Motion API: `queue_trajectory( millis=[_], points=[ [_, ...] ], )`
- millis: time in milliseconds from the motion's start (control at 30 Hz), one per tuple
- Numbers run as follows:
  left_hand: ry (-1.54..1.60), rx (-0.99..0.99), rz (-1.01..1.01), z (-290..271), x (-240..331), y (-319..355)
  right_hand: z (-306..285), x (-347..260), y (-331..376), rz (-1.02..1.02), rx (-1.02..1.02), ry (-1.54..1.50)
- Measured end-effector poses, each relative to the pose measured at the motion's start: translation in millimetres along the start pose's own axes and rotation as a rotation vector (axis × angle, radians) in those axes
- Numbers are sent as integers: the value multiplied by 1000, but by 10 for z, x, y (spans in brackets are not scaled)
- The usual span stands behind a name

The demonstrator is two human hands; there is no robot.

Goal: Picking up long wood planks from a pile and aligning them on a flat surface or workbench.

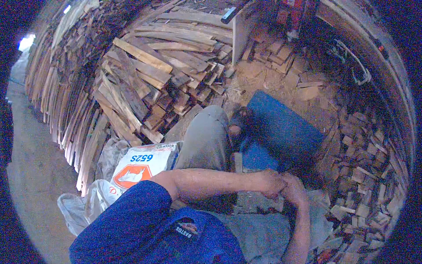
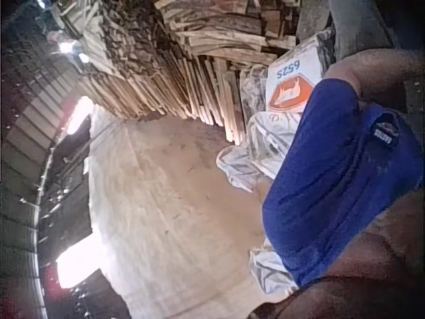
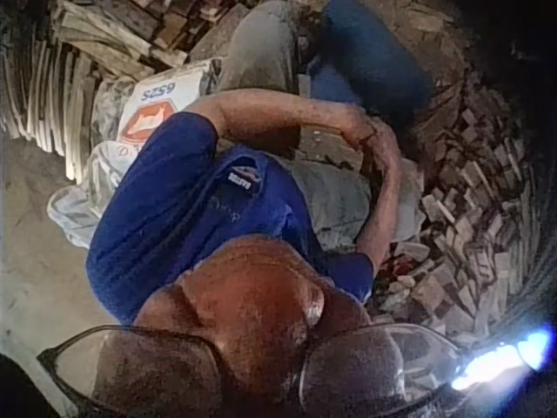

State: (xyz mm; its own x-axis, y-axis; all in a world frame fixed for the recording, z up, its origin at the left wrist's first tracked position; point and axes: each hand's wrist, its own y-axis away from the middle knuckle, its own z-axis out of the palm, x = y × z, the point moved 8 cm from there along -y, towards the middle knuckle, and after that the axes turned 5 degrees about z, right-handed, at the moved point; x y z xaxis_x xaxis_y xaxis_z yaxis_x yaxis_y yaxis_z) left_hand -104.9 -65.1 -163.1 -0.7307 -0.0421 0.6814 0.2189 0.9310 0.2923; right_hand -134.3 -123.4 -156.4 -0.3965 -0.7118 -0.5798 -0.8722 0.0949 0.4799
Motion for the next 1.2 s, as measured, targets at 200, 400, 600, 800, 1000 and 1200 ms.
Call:
queue_trajectory(
  millis=[200, 400, 600, 800, 1000, 1200],
  points=[
    [11, -61, -16, 8, 20, -16, -56, -120, 13, -21, 50, -64],
    [10, -48, 5, -32, 47, 13, -51, -82, 23, 25, 40, -76],
    [6, 36, 2, -35, 19, -10, -19, -31, 12, -32, 33, 15],
    [19, 0, 56, 53, 14, -42, -5, -9, 26, -76, 77, 40],
    [27, 141, 113, 22, 27, 20, 184, 271, -9, 77, -98, -61],
    [35, 203, 164, -7, 23, 32, 125, 199, -10, -3, 15, -40]
  ],
)
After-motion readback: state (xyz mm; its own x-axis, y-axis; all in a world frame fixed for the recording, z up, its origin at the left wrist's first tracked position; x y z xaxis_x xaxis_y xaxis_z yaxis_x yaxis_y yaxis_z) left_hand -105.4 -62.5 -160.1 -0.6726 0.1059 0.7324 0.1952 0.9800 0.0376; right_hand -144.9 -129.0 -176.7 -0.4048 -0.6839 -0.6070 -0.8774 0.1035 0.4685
